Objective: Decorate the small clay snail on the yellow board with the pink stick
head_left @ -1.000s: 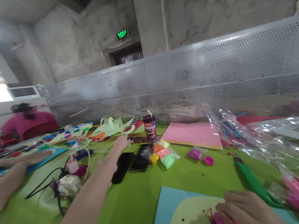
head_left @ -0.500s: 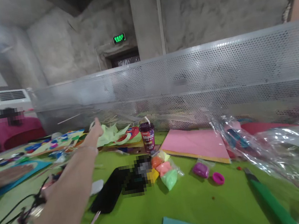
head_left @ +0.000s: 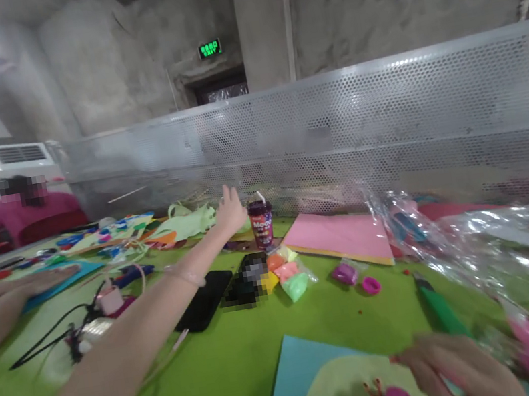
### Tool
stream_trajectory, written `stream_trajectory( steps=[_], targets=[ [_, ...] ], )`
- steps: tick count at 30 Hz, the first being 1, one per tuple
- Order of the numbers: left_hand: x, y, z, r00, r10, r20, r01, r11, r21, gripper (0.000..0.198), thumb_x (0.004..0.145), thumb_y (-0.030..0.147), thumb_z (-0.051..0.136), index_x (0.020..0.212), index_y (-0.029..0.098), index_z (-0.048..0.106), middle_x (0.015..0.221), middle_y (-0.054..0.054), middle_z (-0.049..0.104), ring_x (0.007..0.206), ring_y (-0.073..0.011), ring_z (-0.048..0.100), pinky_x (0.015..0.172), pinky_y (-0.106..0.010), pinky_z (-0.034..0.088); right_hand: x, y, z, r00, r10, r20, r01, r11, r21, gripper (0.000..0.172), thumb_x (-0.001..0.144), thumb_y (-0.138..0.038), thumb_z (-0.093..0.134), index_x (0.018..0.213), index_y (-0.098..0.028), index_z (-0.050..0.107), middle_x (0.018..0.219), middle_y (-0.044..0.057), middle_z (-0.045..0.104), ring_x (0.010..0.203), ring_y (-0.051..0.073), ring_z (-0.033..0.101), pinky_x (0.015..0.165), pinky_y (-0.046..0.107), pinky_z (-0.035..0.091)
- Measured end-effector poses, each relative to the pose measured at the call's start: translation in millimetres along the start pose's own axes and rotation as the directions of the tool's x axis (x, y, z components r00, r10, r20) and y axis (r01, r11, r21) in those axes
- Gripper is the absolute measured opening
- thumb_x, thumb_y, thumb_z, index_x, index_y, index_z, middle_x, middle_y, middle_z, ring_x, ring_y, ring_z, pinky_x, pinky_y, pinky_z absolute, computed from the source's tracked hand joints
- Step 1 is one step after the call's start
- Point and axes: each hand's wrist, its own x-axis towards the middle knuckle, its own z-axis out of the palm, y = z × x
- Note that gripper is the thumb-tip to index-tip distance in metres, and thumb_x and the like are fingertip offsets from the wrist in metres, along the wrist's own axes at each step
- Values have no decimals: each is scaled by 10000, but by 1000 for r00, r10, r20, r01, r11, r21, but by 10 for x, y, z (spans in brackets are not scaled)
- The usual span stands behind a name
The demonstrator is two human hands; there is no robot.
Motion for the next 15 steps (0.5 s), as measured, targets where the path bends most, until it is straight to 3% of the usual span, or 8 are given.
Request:
stream_trajectory(
  steps=[1, 2, 4, 6, 8, 11, 13, 15],
  targets=[
    [-89, 170, 24, 997, 74, 10, -74, 996, -45, 551, 848, 213, 521, 1339, 67, 318, 1441, -221, 221, 1292, -318, 304, 1031, -462, 320, 11, -1, -6, 986, 165, 18, -166, 976, 139, 284, 903, -333, 468, 693, -188, 594, 536, 21, 578, 468, 122, 544, 469, 218, 410],
    [-203, 341, 44, 988, 153, 23, -150, 984, -98, 560, 844, 193, 510, 1340, 34, 304, 1446, -233, 207, 1325, -304, 251, 1064, -419, 284, 26, 9, -8, 940, 339, 47, -338, 902, 269, 330, 875, -383, 493, 625, -183, 574, 489, 13, 542, 429, 118, 507, 424, 223, 372],
    [-508, 670, 70, 955, 295, 38, -280, 936, -214, 521, 853, 189, 471, 1324, 21, 324, 1428, -218, 271, 1338, -262, 241, 1083, -372, 264, 63, 55, -4, 873, 486, 53, -476, 821, 315, 377, 888, -419, 440, 610, -182, 532, 469, 1, 514, 412, 112, 478, 413, 222, 356],
    [-889, 945, 66, 903, 428, 45, -390, 859, -332, 470, 862, 206, 445, 1303, 64, 367, 1386, -168, 372, 1286, -219, 349, 1065, -354, 302, 101, 119, 3, 801, 596, 65, -574, 732, 366, 373, 894, -439, 400, 636, -185, 493, 480, -7, 509, 442, 119, 500, 442, 222, 389],
    [-1279, 1138, 41, 835, 548, 46, -479, 765, -431, 382, 868, 200, 426, 1237, 107, 454, 1306, -121, 486, 1228, -182, 424, 1063, -337, 307, 131, 168, 4, 741, 661, 116, -640, 645, 418, 378, 879, -468, 393, 633, -190, 464, 442, -28, 465, 401, 113, 463, 415, 222, 379],
    [-1728, 1257, 21, 710, 700, 71, -562, 625, -542, 264, 877, 214, 427, 1094, 176, 572, 1146, -45, 617, 1082, -135, 543, 967, -262, 410, 147, 188, 6, 693, 689, 211, -690, 551, 469, 390, 863, -474, 411, 604, -185, 450, 400, -52, 404, 357, 88, 392, 397, 210, 333],
    [-1890, 1242, 47, 622, 778, 94, -572, 533, -624, 225, 881, 211, 427, 1010, 175, 607, 1051, -42, 657, 1002, -137, 578, 906, -257, 445, 136, 187, 26, 678, 687, 261, -705, 510, 492, 408, 865, -483, 401, 591, -183, 441, 381, -66, 355, 343, 76, 346, 386, 203, 291],
    [-1959, 1190, 97, 590, 797, 129, -537, 507, -674, 210, 878, 206, 436, 971, 163, 620, 1011, -54, 666, 962, -149, 586, 881, -271, 450, 114, 193, 64, 664, 685, 300, -720, 478, 504, 418, 869, -504, 388, 604, -185, 436, 377, -71, 337, 340, 73, 317, 380, 201, 266]
  ],
)
